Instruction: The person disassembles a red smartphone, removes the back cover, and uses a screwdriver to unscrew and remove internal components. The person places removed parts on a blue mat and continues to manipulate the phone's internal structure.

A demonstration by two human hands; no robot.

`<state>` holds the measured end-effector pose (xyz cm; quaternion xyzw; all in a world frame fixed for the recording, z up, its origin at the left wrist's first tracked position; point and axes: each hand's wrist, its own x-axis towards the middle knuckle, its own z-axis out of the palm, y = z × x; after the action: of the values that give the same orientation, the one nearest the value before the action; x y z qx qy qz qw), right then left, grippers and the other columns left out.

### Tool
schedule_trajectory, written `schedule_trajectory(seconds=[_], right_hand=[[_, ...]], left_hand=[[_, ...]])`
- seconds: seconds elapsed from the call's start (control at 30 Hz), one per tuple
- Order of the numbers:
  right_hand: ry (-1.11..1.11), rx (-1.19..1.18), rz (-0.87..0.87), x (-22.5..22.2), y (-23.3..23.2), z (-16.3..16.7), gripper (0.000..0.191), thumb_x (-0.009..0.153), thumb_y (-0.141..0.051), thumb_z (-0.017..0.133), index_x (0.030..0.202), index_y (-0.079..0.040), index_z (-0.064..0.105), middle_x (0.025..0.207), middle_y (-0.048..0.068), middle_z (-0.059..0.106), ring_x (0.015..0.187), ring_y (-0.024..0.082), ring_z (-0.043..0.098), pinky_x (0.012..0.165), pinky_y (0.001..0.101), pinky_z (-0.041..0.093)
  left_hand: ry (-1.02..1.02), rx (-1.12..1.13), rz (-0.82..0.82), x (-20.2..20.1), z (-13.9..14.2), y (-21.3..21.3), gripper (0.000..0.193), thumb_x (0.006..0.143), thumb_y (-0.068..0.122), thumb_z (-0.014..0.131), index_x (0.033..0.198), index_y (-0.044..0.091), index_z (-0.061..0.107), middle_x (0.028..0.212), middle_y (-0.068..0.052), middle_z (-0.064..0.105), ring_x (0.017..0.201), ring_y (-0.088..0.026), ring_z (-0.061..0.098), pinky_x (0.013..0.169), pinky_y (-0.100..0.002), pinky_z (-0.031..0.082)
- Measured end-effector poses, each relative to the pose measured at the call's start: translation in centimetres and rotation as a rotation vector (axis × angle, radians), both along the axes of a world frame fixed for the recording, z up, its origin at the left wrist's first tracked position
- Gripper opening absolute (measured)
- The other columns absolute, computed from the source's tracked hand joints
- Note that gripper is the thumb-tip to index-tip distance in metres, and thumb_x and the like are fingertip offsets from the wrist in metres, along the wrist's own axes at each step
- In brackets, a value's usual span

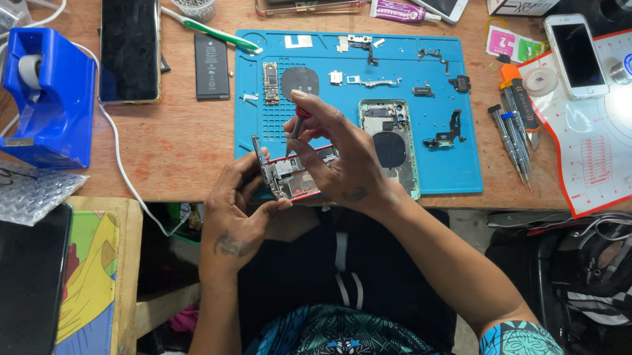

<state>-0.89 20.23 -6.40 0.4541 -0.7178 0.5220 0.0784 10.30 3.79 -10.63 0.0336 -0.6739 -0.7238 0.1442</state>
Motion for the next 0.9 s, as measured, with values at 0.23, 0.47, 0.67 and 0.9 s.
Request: schedule_trajectory(seconds=[0.23, 0.47, 0.67, 0.9], right_hand=[[0.011, 0.039, 0.002, 0.6, 0.5, 0.1, 0.066, 0.099, 0.001, 0.075, 0.154, -0.014, 0.042, 0.123, 0.014, 0.069, 0.107, 0.018, 0.072, 0.094, 0.0326, 0.065], [0.033, 0.051, 0.021, 0.6, 0.4, 0.1, 0.066, 0.098, 0.001, 0.075, 0.154, -0.014, 0.043, 0.121, 0.013, 0.069, 0.107, 0.019, 0.072, 0.092, 0.0322, 0.065], [0.073, 0.076, 0.04, 0.7, 0.3, 0.8, 0.062, 0.1, 0.0, 0.075, 0.153, -0.014, 0.045, 0.116, 0.01, 0.069, 0.106, 0.018, 0.072, 0.092, 0.032, 0.067], [0.086, 0.062, -0.005, 1.3, 0.4, 1.4, 0.042, 0.098, -0.005, 0.076, 0.137, -0.014, 0.062, 0.114, 0.01, 0.07, 0.102, 0.021, 0.076, 0.087, 0.0322, 0.068]], left_hand=[[0.024, -0.014, 0.002, -0.1, -0.3, 0.0, 0.074, 0.073, 0.003, 0.088, 0.138, -0.003, 0.053, 0.138, -0.015, 0.058, 0.132, -0.025, 0.06, 0.111, -0.04, 0.048], [0.035, -0.011, -0.002, -0.1, -0.2, -0.1, 0.074, 0.073, 0.005, 0.087, 0.138, -0.003, 0.053, 0.138, -0.015, 0.058, 0.133, -0.026, 0.06, 0.111, -0.04, 0.048], [-0.005, -0.007, 0.003, -0.1, 0.1, -0.1, 0.075, 0.073, 0.006, 0.087, 0.139, -0.002, 0.053, 0.138, -0.015, 0.058, 0.131, -0.026, 0.061, 0.108, -0.039, 0.05], [0.036, -0.021, -0.001, 0.1, -0.4, -0.1, 0.074, 0.074, 0.006, 0.087, 0.139, -0.002, 0.052, 0.138, -0.015, 0.058, 0.133, -0.026, 0.061, 0.109, -0.039, 0.05]])
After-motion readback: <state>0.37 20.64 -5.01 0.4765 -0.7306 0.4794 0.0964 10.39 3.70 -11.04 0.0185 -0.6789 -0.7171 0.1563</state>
